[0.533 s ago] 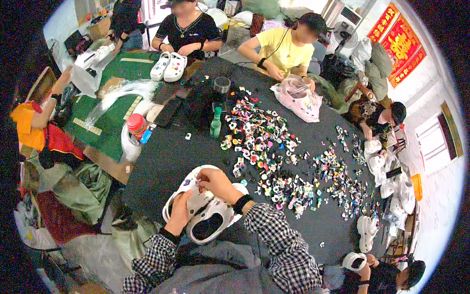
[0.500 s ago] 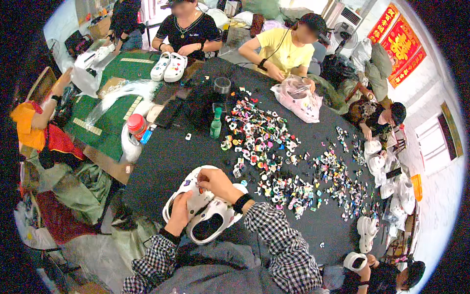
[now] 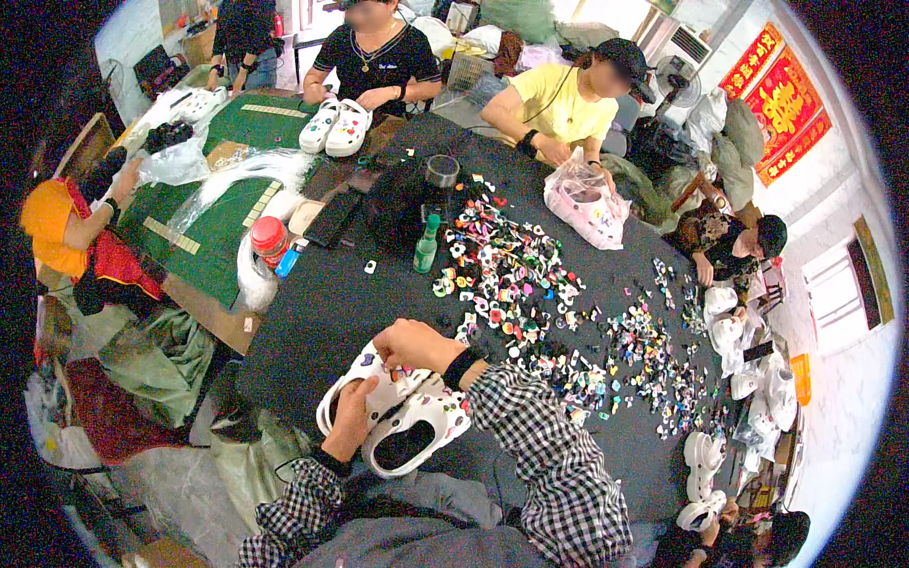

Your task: The recorder attaches small decorative charms to several pairs of white and black clogs.

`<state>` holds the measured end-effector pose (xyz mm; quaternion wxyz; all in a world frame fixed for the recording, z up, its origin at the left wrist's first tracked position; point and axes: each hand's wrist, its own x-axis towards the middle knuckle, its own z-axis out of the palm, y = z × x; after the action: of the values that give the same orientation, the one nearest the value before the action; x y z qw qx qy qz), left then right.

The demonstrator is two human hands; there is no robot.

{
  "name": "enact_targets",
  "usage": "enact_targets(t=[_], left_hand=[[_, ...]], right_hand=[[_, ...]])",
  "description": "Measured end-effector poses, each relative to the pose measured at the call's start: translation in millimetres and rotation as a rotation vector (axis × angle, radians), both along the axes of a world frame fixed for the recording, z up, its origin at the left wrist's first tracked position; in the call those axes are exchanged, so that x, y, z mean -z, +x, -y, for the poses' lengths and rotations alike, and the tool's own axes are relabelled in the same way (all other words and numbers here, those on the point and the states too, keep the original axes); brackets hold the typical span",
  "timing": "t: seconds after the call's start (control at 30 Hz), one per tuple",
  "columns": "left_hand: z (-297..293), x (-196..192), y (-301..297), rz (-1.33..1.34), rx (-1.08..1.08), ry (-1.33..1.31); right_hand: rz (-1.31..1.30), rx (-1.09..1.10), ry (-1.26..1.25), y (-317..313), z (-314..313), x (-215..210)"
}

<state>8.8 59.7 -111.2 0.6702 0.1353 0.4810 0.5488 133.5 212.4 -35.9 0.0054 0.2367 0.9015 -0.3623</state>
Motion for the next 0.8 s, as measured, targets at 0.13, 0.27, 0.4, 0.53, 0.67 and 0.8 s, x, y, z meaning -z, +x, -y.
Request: enact_targets(t=[0.13, 0.27, 0.4, 0.53, 0.67, 0.8], left_hand=[[-3, -10, 3, 0.007, -0.034, 0.011], [-3, -10, 1, -0.003, 0.019, -0.045], [1, -15, 2, -0.040, -0.009, -0.107], [2, 1, 3, -0.014, -0.020, -0.007], [-1, 0, 4, 0.071, -0.013, -0.028], [-1, 12, 0, 0.130, 0.002, -0.020]], right_hand=[[0.168, -0.026, 0.087, -9, -4, 0], [0.167, -0.141, 0.442, -20, -12, 1], [0.069, -0.192, 0.415, -30, -24, 1], [0.412, -0.203, -0.020, -34, -42, 5], [0.529, -0.257, -0.147, -34, -46, 19], [0.500, -0.255, -0.053, -41, -38, 12]])
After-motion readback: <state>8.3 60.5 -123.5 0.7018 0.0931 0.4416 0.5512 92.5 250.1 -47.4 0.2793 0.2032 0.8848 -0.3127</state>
